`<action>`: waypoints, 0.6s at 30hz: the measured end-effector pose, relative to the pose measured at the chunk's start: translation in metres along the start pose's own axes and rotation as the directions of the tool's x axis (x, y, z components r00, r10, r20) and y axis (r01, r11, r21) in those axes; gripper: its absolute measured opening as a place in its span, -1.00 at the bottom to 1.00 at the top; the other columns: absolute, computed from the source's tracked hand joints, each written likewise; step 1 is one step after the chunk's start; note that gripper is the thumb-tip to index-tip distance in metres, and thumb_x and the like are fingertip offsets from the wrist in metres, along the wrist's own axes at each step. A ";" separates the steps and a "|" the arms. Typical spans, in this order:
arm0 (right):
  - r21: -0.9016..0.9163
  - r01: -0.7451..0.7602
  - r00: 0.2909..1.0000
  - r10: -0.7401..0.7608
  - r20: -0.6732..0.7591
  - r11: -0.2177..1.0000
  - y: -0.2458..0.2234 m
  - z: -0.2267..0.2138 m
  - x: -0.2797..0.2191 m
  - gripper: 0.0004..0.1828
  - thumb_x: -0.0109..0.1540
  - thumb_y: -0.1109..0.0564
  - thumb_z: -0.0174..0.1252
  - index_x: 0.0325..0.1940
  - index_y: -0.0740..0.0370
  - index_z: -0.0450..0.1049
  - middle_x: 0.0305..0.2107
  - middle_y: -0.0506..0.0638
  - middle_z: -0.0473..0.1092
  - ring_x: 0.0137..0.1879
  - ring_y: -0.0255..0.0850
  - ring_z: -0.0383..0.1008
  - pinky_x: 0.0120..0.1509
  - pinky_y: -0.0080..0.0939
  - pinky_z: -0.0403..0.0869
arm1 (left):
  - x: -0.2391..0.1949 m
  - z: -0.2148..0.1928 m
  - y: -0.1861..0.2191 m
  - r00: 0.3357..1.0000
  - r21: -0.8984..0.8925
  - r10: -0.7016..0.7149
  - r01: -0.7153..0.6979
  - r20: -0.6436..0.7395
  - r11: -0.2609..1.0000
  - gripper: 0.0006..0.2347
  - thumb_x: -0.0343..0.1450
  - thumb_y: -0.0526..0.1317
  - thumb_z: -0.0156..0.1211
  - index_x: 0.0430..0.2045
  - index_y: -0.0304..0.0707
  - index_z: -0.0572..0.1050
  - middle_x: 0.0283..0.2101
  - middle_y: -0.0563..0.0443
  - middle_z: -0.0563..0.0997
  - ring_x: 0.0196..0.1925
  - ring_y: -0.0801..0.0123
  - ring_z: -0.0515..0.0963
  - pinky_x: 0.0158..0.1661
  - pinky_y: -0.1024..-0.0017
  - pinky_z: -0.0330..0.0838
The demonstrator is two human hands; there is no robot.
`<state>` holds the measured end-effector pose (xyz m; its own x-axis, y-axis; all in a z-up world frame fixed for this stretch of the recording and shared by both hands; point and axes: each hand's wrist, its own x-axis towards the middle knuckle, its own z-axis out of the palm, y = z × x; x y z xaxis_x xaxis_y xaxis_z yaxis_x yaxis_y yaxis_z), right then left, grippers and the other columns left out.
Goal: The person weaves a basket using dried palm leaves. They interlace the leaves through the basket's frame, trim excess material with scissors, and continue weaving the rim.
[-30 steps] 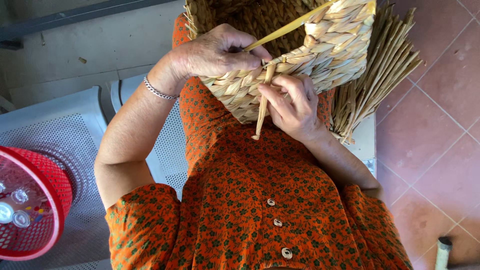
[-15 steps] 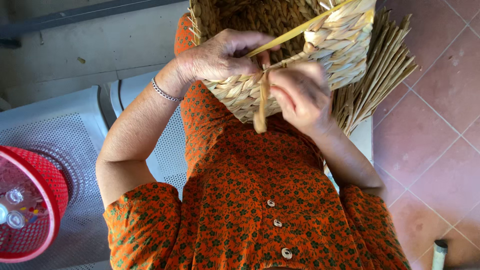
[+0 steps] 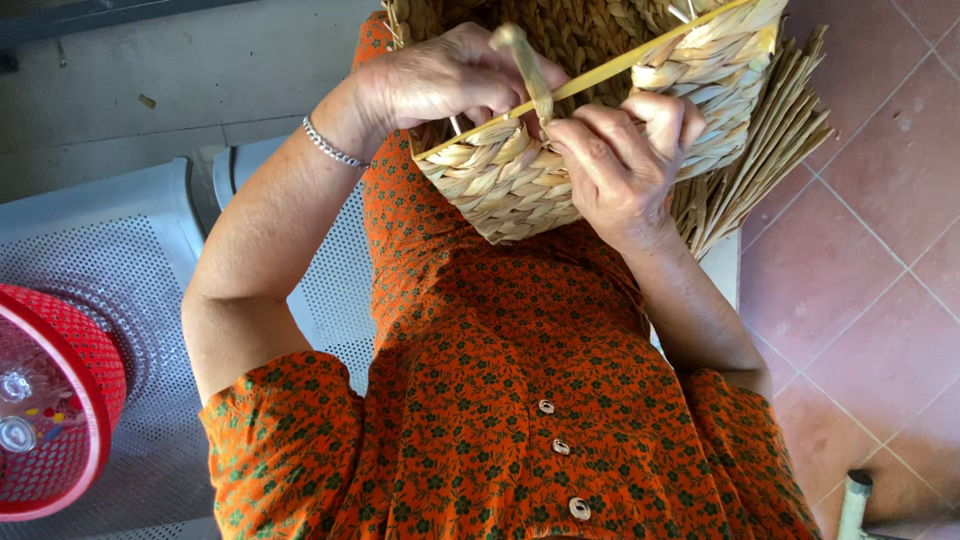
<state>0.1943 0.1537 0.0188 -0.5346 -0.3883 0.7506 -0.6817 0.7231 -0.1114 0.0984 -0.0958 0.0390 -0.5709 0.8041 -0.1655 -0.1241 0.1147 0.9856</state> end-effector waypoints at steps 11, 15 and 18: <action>-0.234 0.002 0.979 0.046 0.198 0.972 -0.017 0.000 -0.013 -0.71 0.43 -0.13 0.17 0.11 0.04 0.58 -0.10 -0.11 0.30 0.19 -0.10 0.17 0.32 0.18 0.04 | 0.023 0.005 0.001 0.986 0.171 0.063 -0.090 0.154 0.981 -0.72 0.52 -0.22 0.29 0.10 -0.31 0.58 -0.14 0.00 0.69 -0.25 0.46 0.69 -0.26 0.44 0.65; -0.071 -0.104 0.975 0.116 0.190 0.992 -0.015 -0.009 -0.020 -0.71 0.45 -0.06 0.27 0.14 0.14 0.56 0.01 -0.08 0.41 0.27 -0.07 0.26 0.38 0.16 0.07 | 0.018 0.013 -0.002 0.990 0.066 0.026 -0.017 -0.135 0.998 -0.73 0.46 -0.36 0.12 0.05 -0.18 0.51 -0.32 0.04 0.66 -0.46 0.53 0.63 -0.45 0.50 0.56; 0.040 -0.118 0.977 0.109 0.184 0.992 -0.013 -0.014 -0.026 -0.82 0.42 0.11 0.33 0.04 0.10 0.48 0.10 -0.05 0.47 0.36 -0.05 0.29 0.46 0.19 0.11 | 0.014 0.009 0.003 0.945 0.236 -0.082 0.162 -0.316 0.958 -0.86 0.50 -0.41 0.03 -0.27 -0.37 0.58 -0.39 -0.11 0.64 -0.47 0.34 0.67 -0.39 0.42 0.65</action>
<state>0.2242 0.1621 0.0104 -0.6883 -0.4059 0.6013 -0.6335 0.7402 -0.2254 0.0976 -0.0791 0.0398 -0.7858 0.5666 -0.2478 -0.0194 0.3778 0.9257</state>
